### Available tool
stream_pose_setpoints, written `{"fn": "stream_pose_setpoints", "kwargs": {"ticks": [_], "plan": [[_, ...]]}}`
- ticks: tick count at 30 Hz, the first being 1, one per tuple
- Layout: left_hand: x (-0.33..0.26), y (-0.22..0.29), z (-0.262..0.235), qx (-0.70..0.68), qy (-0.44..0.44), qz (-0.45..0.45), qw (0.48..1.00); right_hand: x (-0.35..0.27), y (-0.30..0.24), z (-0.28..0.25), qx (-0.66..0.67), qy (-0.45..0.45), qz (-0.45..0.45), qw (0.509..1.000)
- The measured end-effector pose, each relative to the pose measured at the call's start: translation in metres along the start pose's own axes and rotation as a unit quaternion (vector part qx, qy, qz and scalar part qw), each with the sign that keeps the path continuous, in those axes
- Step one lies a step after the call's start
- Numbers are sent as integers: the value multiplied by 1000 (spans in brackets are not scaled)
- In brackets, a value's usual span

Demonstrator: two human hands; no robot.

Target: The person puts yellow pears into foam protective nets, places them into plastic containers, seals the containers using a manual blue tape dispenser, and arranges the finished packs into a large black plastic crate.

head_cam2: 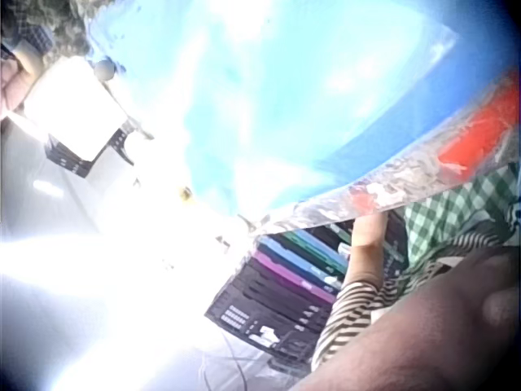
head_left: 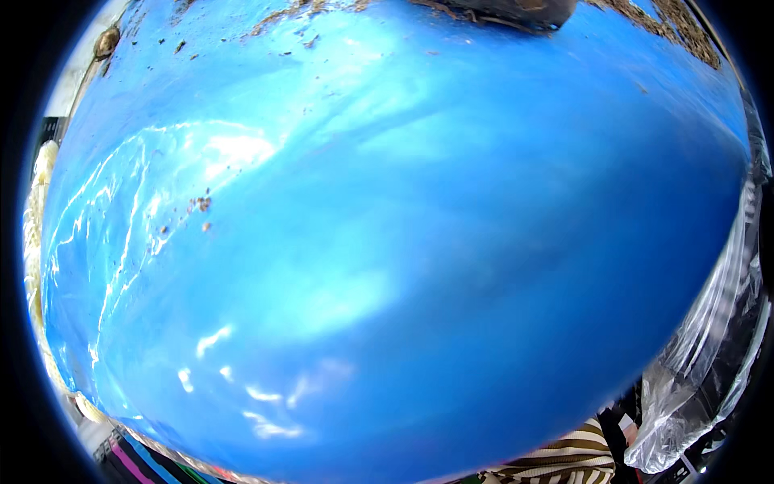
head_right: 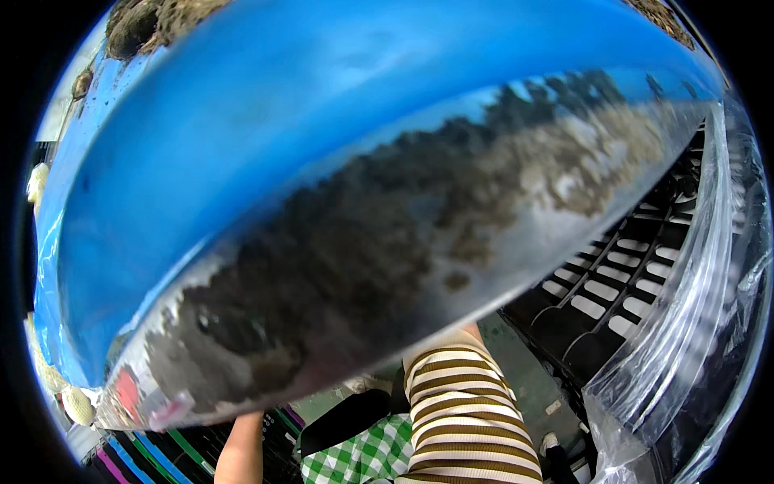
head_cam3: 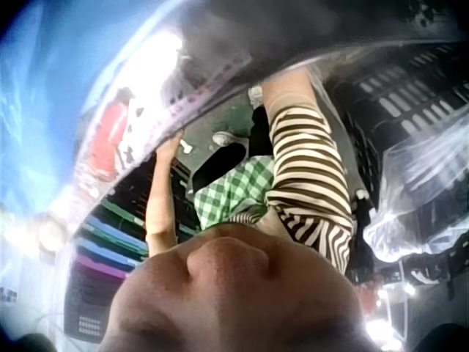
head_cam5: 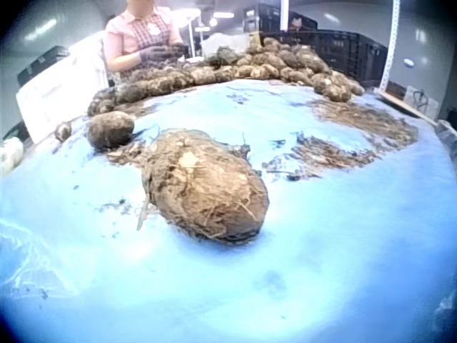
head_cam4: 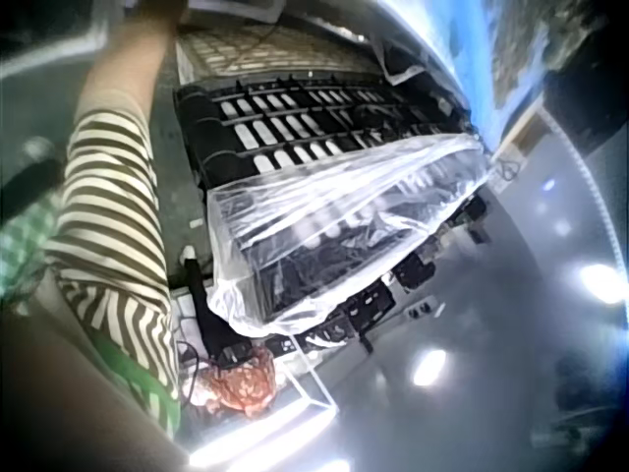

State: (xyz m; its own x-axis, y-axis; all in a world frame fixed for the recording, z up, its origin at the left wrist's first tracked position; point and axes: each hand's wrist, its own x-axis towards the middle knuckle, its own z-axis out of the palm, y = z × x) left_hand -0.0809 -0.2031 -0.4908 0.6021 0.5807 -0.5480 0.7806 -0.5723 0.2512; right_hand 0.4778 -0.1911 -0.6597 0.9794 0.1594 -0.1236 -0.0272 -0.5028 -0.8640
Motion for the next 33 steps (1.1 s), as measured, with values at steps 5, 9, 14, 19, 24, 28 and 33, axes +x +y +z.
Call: {"fn": "stream_pose_setpoints", "kwargs": {"ticks": [5, 9, 14, 19, 24, 28, 33], "plan": [[-10, -50, 14, -24, -37, -75, 996, -14, -16, -13, 112, 42, -31, 992], [4, 18, -37, -71, 138, -91, 984, -67, -64, -56, 220, 70, -74, 970], [20, 5, -34, -91, 172, -64, 979, -193, -84, -72, 312, 55, 0, 949], [52, -3, -75, -76, 189, -51, 978, -247, -17, -74, 343, 51, 252, 903], [66, -30, -35, -53, 174, -40, 982, -235, -12, -65, 468, -46, 331, 818], [104, -37, -37, -19, 274, 73, 959, -184, -54, -43, 497, -139, 265, 815], [139, -43, -71, -29, 91, 23, 995, -157, -44, -36, 436, -124, 239, 859]]}}
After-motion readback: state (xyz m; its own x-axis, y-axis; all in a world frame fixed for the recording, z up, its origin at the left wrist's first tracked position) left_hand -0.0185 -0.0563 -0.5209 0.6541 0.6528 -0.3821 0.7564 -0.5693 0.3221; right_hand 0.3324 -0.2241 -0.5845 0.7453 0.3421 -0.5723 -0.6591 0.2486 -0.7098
